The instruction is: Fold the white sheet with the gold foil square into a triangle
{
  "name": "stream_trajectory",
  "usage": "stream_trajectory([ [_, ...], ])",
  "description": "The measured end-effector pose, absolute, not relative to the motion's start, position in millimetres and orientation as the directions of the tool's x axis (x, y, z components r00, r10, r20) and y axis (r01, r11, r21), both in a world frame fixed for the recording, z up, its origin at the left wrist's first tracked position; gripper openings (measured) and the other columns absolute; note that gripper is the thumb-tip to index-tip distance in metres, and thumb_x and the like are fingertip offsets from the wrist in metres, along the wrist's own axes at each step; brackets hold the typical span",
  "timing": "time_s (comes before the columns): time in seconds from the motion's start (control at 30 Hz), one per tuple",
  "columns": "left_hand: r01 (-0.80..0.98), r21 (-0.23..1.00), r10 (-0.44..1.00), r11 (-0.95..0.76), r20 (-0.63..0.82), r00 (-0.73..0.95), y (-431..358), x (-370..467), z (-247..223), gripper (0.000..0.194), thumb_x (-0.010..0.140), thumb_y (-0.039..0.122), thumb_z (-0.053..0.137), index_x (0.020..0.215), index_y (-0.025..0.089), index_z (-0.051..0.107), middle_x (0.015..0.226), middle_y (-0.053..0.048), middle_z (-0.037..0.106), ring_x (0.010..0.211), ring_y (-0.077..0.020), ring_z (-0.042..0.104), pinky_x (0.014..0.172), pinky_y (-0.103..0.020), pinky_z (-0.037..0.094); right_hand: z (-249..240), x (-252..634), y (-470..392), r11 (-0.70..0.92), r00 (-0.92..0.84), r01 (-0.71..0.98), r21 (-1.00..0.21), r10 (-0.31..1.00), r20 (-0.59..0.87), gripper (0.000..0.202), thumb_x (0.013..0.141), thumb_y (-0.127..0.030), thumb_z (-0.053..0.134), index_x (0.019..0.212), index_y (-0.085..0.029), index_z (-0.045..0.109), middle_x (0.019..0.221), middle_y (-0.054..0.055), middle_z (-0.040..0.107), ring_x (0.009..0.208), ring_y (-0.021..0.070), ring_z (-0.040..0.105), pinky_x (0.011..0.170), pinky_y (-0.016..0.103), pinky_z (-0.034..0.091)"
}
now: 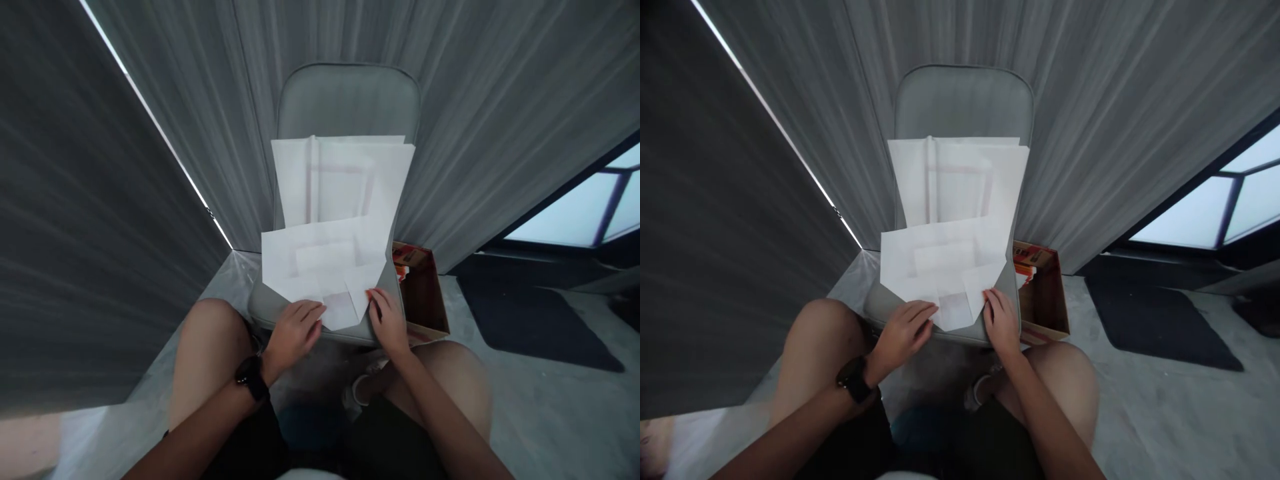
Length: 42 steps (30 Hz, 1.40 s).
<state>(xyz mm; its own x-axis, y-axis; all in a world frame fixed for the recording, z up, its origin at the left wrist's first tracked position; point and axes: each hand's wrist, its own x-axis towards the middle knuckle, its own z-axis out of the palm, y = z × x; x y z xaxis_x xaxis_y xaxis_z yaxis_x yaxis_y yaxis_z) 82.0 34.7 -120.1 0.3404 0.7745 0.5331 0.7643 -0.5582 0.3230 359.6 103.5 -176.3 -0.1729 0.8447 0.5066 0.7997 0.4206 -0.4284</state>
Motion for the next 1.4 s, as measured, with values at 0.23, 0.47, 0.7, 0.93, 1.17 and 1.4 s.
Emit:
stream_trajectory([
  [0.23, 0.788, 0.2, 0.785, -0.582, 0.39, 0.481, 36, 49, -161, 0.05, 0.103, 0.034, 0.06, 0.151, 0.02, 0.054, 0.157, -0.015, 0.057, 0.149, -0.0306, 0.051, 0.125, -0.056, 0.04, -188, 366, 96, 0.563, -0.449, 0.809, -0.17, 0.778, 0.44, 0.053, 0.109, -0.046, 0.039, 0.145, -0.015, 0.063, 0.151, 0.019, 0.061, 0.144, 0.0343, 0.055, 0.119, 0.058, 0.045],
  [0.47, 0.724, 0.314, 0.762, -0.614, 0.475, 0.44, 19, 43, -162, 0.034, 0.104, 0.028, 0.057, 0.136, 0.022, 0.066, 0.142, -0.011, 0.069, 0.139, -0.0272, 0.059, 0.121, -0.051, 0.046, -188, 377, 74, 0.646, -0.58, 0.761, -0.061, 0.72, 0.381, 0.067, 0.105, -0.059, 0.047, 0.155, -0.015, 0.055, 0.164, 0.018, 0.047, 0.153, 0.0358, 0.043, 0.125, 0.059, 0.037],
  [0.7, 0.168, 0.967, 0.936, 0.194, -0.131, -0.328, -21, 76, -174, 0.054, 0.092, 0.067, 0.059, 0.108, 0.018, 0.074, 0.094, -0.011, 0.078, 0.083, -0.0255, 0.075, 0.072, -0.036, 0.059, -197, 367, 61, 0.671, -0.583, 0.735, -0.093, 0.697, 0.418, 0.064, 0.104, -0.045, 0.055, 0.161, -0.017, 0.047, 0.159, 0.016, 0.054, 0.149, 0.0349, 0.048, 0.125, 0.058, 0.039],
  [0.93, -0.305, 0.792, 0.819, 0.529, -0.571, -0.059, -8, 120, -155, 0.079, 0.066, 0.084, 0.076, 0.1, 0.013, 0.079, 0.099, -0.016, 0.081, 0.08, -0.0205, 0.073, 0.058, -0.024, 0.044, -197, 348, 43, 0.629, -0.488, 0.715, -0.306, 0.762, 0.426, 0.052, 0.106, -0.041, 0.052, 0.155, -0.024, 0.055, 0.152, 0.013, 0.061, 0.143, 0.0311, 0.055, 0.122, 0.055, 0.044],
  [1.17, -0.377, 0.736, 0.761, 0.562, -0.639, -0.113, 5, 127, -142, 0.078, 0.059, 0.086, 0.08, 0.083, 0.011, 0.078, 0.083, -0.014, 0.079, 0.062, -0.013, 0.065, 0.051, -0.02, 0.033, -174, 336, 37, 0.069, 0.234, 0.401, -0.913, 0.956, 0.175, 0.061, 0.093, -0.068, 0.056, 0.121, -0.016, 0.074, 0.116, 0.016, 0.076, 0.105, 0.0277, 0.072, 0.091, 0.041, 0.059],
  [1.4, -0.373, 0.727, 0.754, 0.577, -0.65, -0.099, 3, 133, -143, 0.073, 0.061, 0.08, 0.083, 0.084, 0.011, 0.079, 0.077, -0.012, 0.076, 0.058, -0.0118, 0.061, 0.046, -0.02, 0.022, -138, 321, 35, -0.408, 0.285, -0.095, -0.908, 0.863, -0.417, 0.053, 0.061, -0.064, 0.084, 0.08, -0.016, 0.072, 0.063, 0.002, 0.067, 0.049, 0.0097, 0.052, 0.043, 0.02, 0.026],
])
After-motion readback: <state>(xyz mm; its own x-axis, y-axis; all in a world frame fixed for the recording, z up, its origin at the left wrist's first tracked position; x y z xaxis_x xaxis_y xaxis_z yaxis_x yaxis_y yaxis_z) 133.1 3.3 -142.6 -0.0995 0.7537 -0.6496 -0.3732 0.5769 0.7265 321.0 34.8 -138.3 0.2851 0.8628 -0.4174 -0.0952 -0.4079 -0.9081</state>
